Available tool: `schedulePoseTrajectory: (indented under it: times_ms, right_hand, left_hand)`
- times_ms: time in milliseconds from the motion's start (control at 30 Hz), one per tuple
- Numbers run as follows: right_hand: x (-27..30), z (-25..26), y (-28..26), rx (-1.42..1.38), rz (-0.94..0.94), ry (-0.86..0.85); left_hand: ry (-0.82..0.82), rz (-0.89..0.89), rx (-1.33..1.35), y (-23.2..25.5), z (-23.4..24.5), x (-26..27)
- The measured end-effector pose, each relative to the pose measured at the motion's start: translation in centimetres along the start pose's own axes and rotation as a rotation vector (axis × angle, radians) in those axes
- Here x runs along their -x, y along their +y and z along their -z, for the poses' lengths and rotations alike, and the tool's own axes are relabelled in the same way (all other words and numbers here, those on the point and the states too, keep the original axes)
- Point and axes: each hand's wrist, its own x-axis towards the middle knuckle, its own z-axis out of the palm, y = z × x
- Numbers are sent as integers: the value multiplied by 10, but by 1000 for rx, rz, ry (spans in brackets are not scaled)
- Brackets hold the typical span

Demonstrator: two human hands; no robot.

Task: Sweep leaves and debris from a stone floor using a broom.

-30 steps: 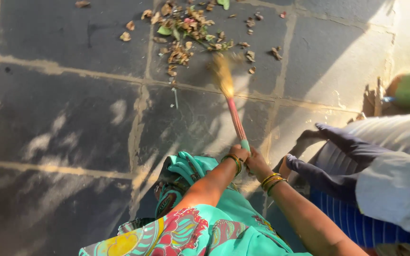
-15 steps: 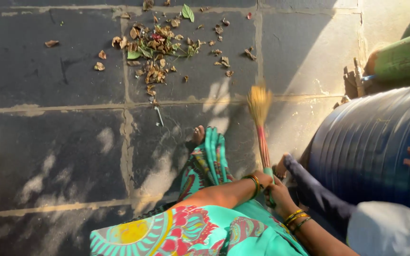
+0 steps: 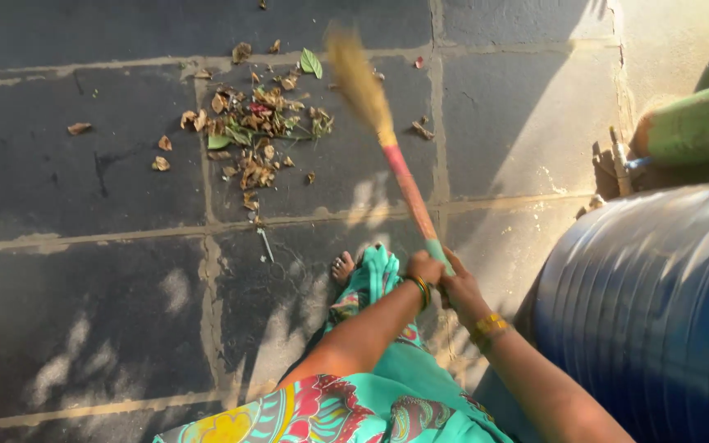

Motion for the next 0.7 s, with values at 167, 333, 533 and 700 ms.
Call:
schedulePoseTrajectory:
  times_ms: [167, 333, 533, 700]
  right_hand:
    - [25, 26, 29, -13, 7, 182]
    - [-5, 44, 49, -117, -137, 252]
    - [-64, 39, 10, 130, -278, 62]
    - [-58, 59, -15, 226, -33, -15]
  left_hand:
    - [-261, -179, -299, -35, -48, 6]
    - [-323, 24, -402, -51, -76, -19]
    - [-556, 46, -465, -74, -51, -86]
    - [3, 80, 59, -17, -58, -44]
